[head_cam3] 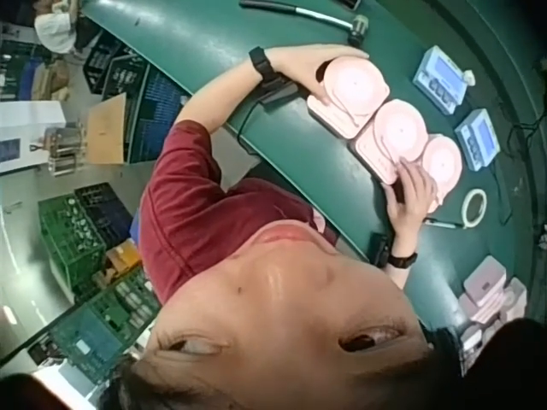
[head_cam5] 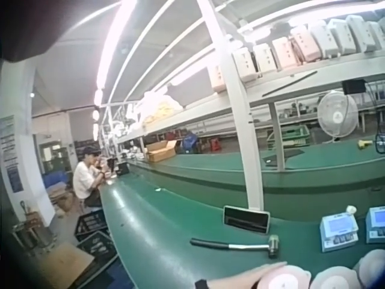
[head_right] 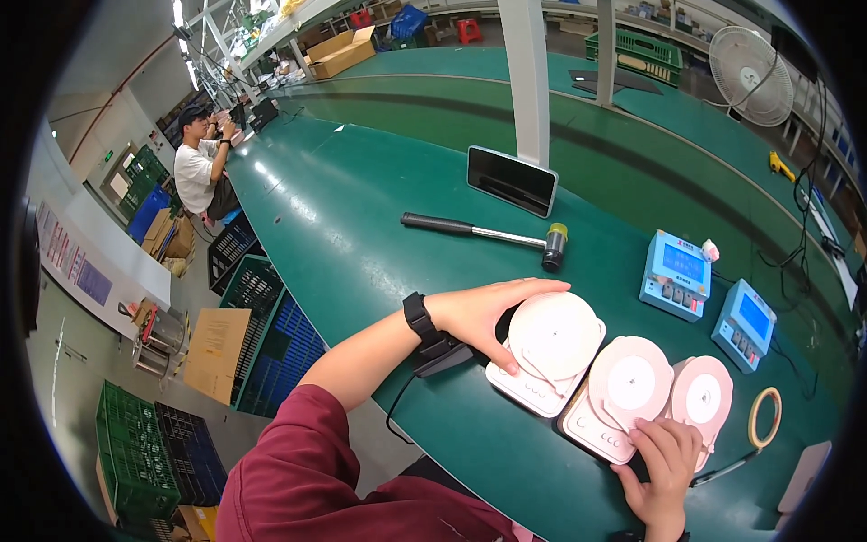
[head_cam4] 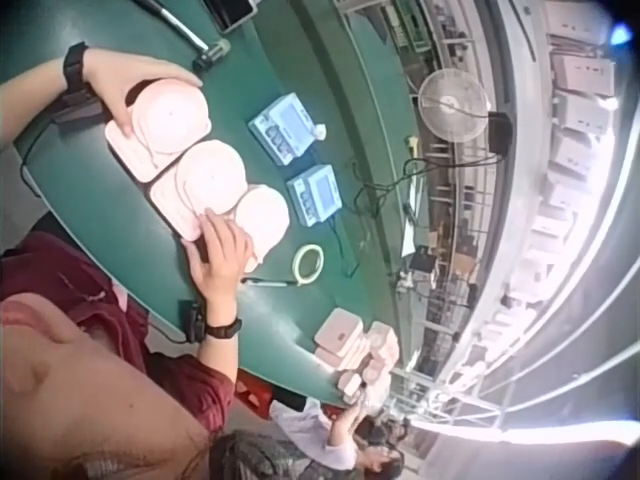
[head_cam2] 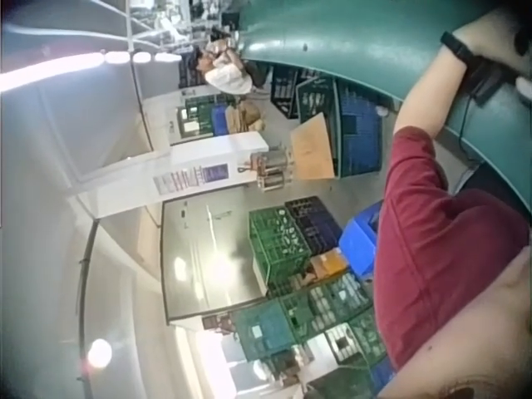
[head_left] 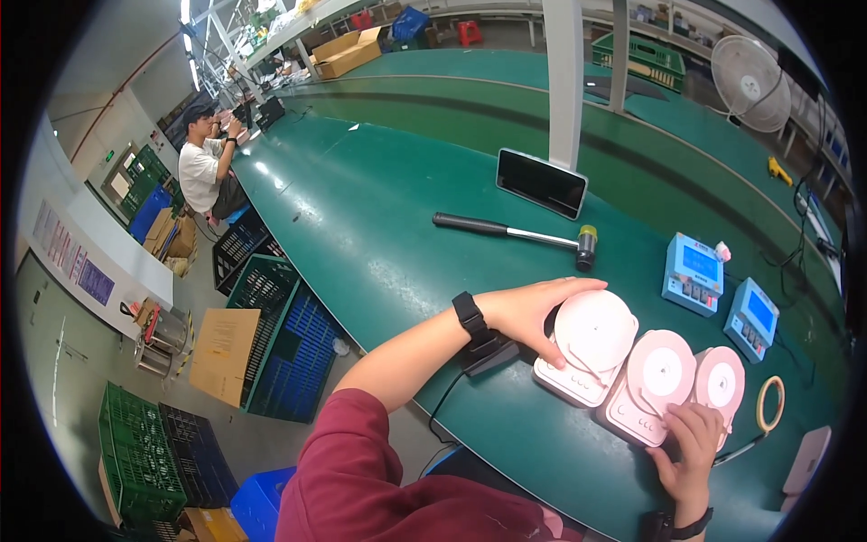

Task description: The person slides pink record players across the table, presses their buttons, and taps the back of the devices with a mallet. They then pick up and set down the record players one at a time.

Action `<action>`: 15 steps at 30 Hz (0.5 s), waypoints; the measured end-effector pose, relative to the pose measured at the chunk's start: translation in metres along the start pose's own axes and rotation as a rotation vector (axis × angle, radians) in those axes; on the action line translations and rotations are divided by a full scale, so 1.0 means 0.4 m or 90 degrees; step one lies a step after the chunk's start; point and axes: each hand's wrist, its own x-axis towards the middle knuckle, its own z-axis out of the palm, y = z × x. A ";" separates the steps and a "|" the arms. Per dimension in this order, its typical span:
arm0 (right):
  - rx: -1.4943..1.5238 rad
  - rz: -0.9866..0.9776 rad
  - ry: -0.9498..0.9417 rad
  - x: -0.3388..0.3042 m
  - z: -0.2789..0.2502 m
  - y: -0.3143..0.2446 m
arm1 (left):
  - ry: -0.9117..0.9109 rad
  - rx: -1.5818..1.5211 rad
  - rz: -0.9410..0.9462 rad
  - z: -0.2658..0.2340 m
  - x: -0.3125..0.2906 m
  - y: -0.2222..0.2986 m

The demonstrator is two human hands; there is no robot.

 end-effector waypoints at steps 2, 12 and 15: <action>0.003 0.005 -0.001 0.002 0.000 -0.002 | -0.001 -0.005 -0.004 -0.001 0.002 0.001; 0.023 0.033 -0.031 -0.006 -0.004 0.002 | 0.002 -0.006 0.003 0.002 0.004 -0.002; 0.026 0.028 -0.028 -0.007 -0.004 0.003 | 0.000 -0.002 0.008 0.003 0.003 -0.003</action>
